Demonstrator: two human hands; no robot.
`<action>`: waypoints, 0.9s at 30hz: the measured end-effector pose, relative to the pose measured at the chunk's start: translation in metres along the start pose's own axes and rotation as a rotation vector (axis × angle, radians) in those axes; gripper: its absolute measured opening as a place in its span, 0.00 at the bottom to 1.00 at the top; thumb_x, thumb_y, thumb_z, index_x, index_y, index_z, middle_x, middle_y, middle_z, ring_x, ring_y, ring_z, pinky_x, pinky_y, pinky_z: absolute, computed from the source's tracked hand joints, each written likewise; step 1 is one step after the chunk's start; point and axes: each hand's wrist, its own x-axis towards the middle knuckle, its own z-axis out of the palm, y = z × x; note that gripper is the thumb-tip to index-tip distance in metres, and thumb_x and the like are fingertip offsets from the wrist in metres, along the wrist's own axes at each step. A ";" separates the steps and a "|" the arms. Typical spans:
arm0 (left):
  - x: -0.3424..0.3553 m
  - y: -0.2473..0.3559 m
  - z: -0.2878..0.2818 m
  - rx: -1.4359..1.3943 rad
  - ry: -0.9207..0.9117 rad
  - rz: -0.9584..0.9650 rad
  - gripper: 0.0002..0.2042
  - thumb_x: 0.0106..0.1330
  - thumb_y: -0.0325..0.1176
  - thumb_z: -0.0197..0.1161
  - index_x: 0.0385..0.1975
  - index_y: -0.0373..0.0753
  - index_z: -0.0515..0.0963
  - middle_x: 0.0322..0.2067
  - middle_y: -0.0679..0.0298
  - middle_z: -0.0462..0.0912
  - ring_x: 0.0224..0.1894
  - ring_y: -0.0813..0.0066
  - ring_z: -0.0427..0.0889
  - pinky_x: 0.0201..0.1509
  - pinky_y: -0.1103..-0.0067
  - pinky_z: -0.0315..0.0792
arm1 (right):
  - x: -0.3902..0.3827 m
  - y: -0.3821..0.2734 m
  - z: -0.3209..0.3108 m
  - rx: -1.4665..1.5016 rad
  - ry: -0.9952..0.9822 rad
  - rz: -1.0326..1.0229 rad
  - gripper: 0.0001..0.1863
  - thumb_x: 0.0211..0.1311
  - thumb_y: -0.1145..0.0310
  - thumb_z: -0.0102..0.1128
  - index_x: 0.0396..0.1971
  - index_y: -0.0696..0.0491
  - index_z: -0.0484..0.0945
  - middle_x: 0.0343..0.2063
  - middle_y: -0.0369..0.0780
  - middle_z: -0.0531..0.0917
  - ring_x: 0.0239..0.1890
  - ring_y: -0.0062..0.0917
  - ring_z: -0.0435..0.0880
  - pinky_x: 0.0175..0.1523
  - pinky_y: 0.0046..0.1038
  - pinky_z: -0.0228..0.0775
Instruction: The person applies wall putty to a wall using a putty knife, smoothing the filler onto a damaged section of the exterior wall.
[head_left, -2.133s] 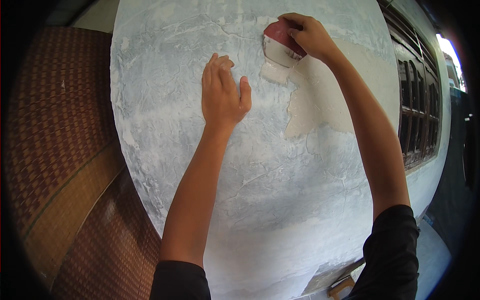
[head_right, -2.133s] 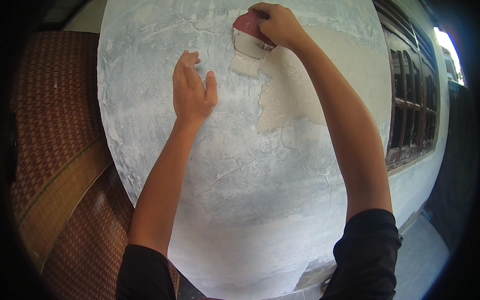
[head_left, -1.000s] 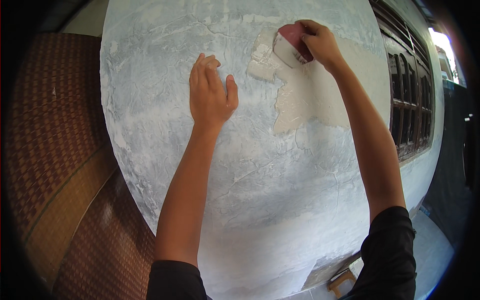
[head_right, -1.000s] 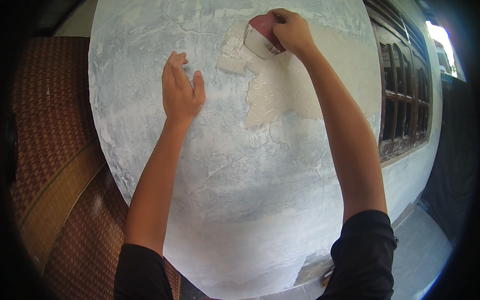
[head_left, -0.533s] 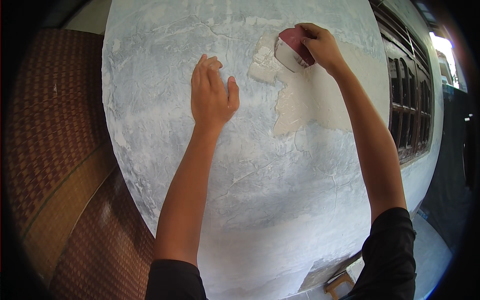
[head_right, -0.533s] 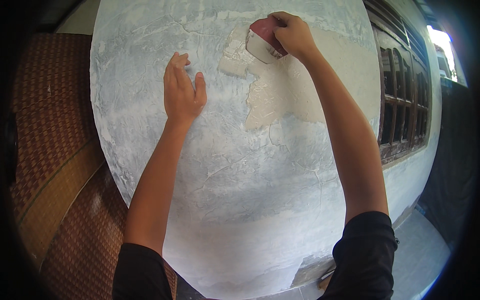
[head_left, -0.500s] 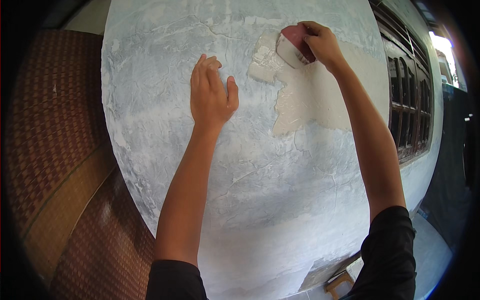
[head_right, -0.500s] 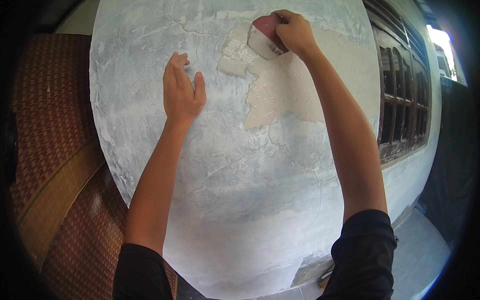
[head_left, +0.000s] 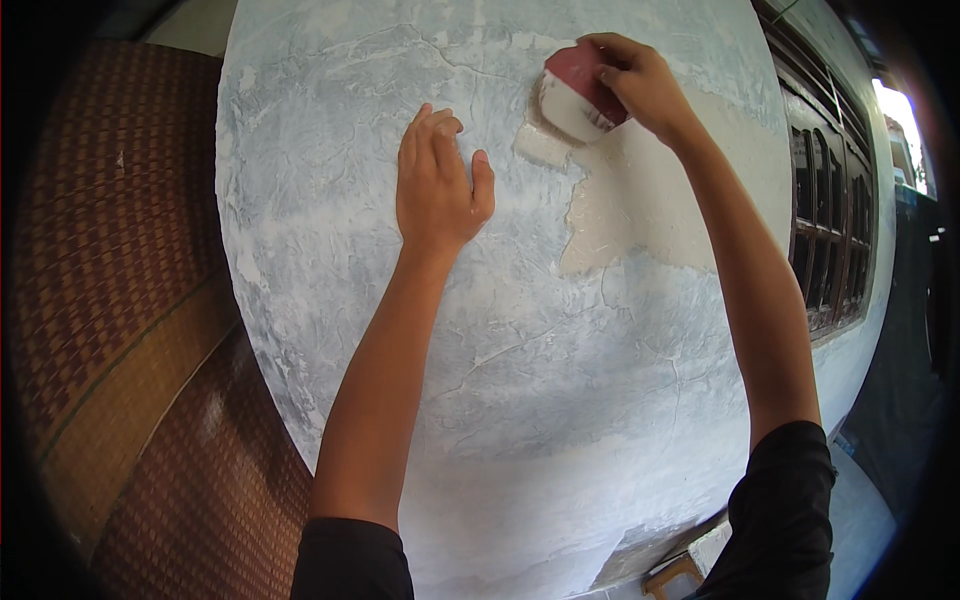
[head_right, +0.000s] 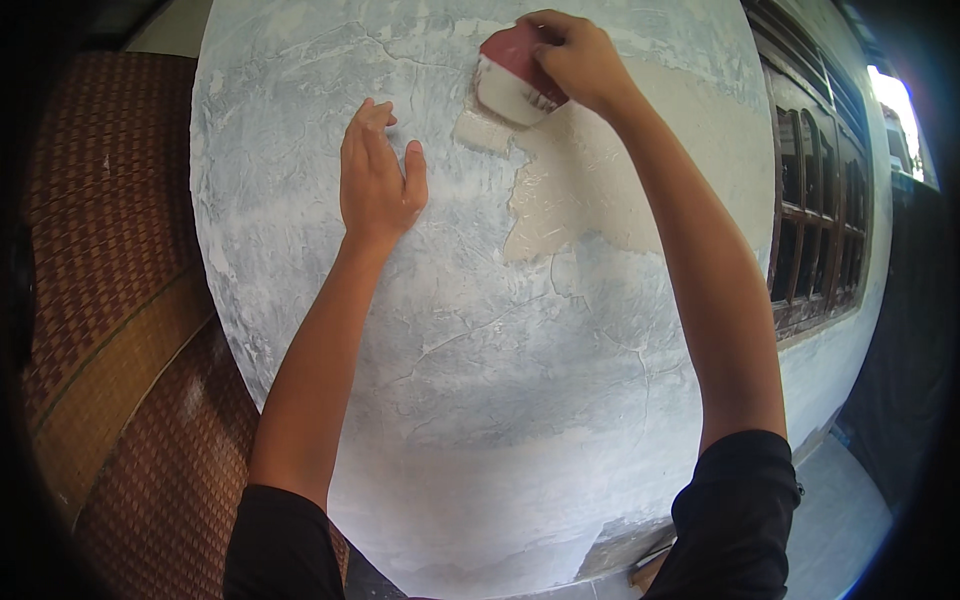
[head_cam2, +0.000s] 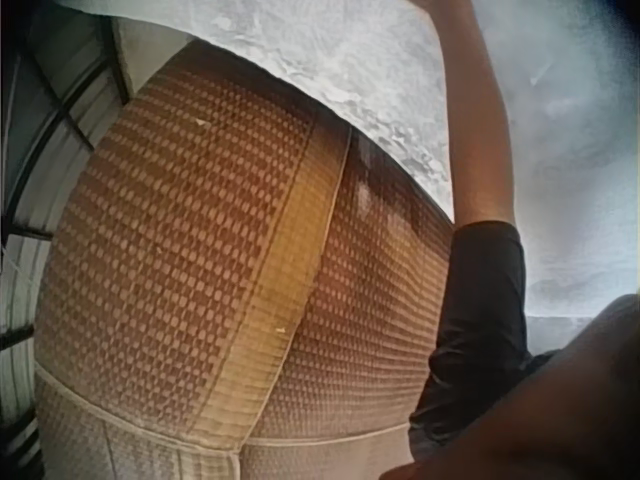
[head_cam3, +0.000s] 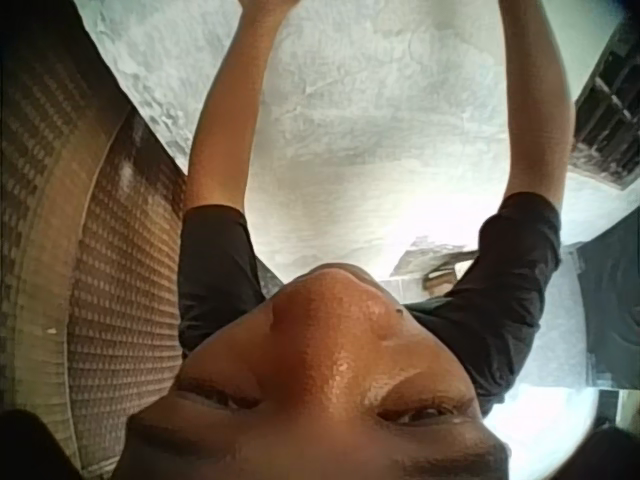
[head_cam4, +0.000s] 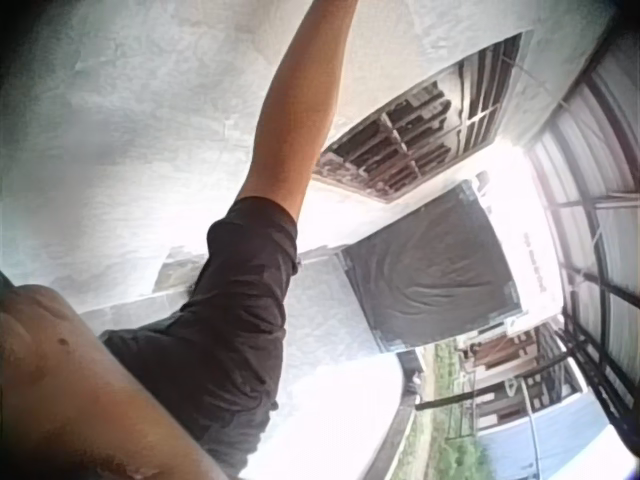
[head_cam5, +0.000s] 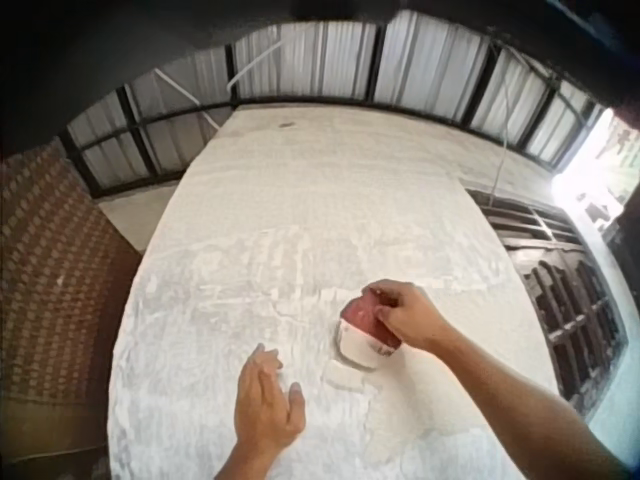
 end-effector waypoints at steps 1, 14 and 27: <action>0.002 0.001 0.000 -0.006 0.003 0.002 0.22 0.59 0.30 0.57 0.53 0.30 0.66 0.44 0.48 0.74 0.58 0.43 0.71 0.62 0.58 0.65 | -0.003 -0.009 0.005 -0.034 -0.058 -0.033 0.22 0.59 0.76 0.52 0.55 0.55 0.76 0.48 0.45 0.83 0.49 0.32 0.81 0.56 0.30 0.71; 0.003 0.004 0.001 -0.009 0.014 0.001 0.22 0.60 0.31 0.57 0.54 0.31 0.66 0.46 0.49 0.74 0.61 0.44 0.69 0.63 0.58 0.65 | 0.028 0.000 0.008 -0.125 0.104 0.005 0.22 0.56 0.74 0.51 0.53 0.54 0.78 0.46 0.45 0.84 0.48 0.33 0.82 0.57 0.30 0.71; 0.003 0.002 -0.001 -0.012 0.012 -0.003 0.22 0.60 0.32 0.57 0.54 0.32 0.66 0.46 0.50 0.74 0.60 0.44 0.69 0.63 0.59 0.65 | 0.026 0.005 0.002 -0.073 0.000 -0.105 0.23 0.56 0.74 0.50 0.54 0.54 0.78 0.45 0.43 0.84 0.44 0.28 0.83 0.49 0.28 0.75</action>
